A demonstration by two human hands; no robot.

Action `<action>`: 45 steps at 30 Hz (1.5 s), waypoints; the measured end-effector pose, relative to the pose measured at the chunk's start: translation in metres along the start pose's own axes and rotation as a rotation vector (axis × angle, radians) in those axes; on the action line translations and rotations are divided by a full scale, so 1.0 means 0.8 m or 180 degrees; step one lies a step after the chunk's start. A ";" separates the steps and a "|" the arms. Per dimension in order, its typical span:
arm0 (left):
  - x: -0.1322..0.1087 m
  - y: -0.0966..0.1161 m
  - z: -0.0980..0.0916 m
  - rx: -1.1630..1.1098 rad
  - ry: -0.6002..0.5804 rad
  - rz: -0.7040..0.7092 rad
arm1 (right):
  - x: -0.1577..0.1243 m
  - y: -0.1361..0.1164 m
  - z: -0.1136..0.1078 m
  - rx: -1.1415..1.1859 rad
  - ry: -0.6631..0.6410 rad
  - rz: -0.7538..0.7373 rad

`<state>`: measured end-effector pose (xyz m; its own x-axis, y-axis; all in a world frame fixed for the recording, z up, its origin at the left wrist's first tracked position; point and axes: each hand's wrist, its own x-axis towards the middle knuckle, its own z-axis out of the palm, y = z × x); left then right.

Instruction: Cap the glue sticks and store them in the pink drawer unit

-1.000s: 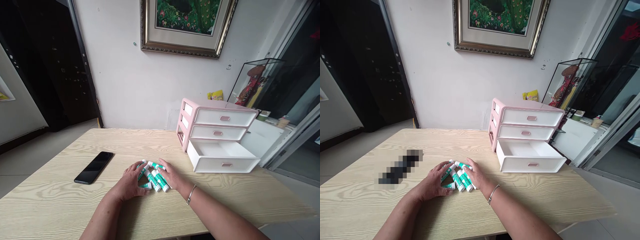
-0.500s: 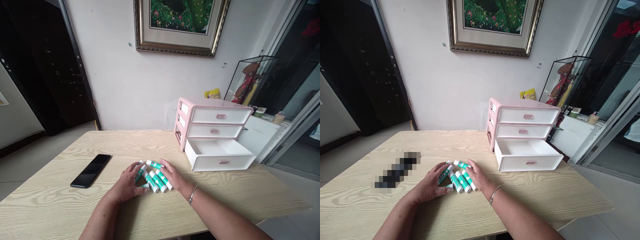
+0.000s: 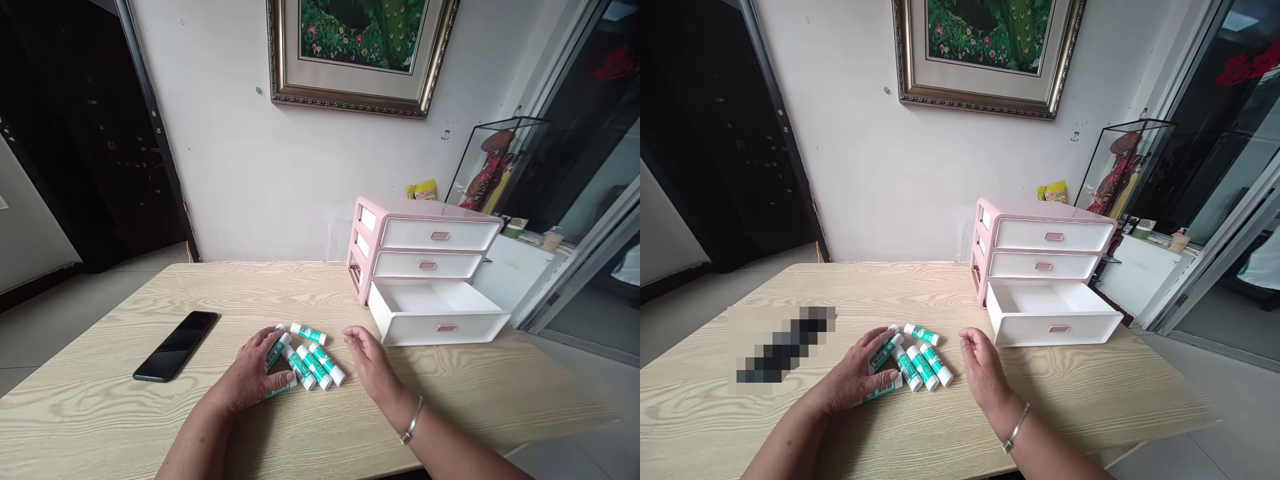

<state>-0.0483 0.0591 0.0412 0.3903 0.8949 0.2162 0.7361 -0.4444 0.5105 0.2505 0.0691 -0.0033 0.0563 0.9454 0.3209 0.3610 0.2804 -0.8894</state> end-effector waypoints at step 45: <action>0.016 -0.044 0.025 -0.0395 0.0434 -0.0052 | 0.116 0.073 -0.144 -0.1424 0.1417 0.0898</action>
<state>-0.0584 0.0852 0.0091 0.2940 0.9029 0.3136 0.6645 -0.4290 0.6119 0.3842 0.1540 0.0123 0.5467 0.7873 0.2852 0.6203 -0.1521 -0.7694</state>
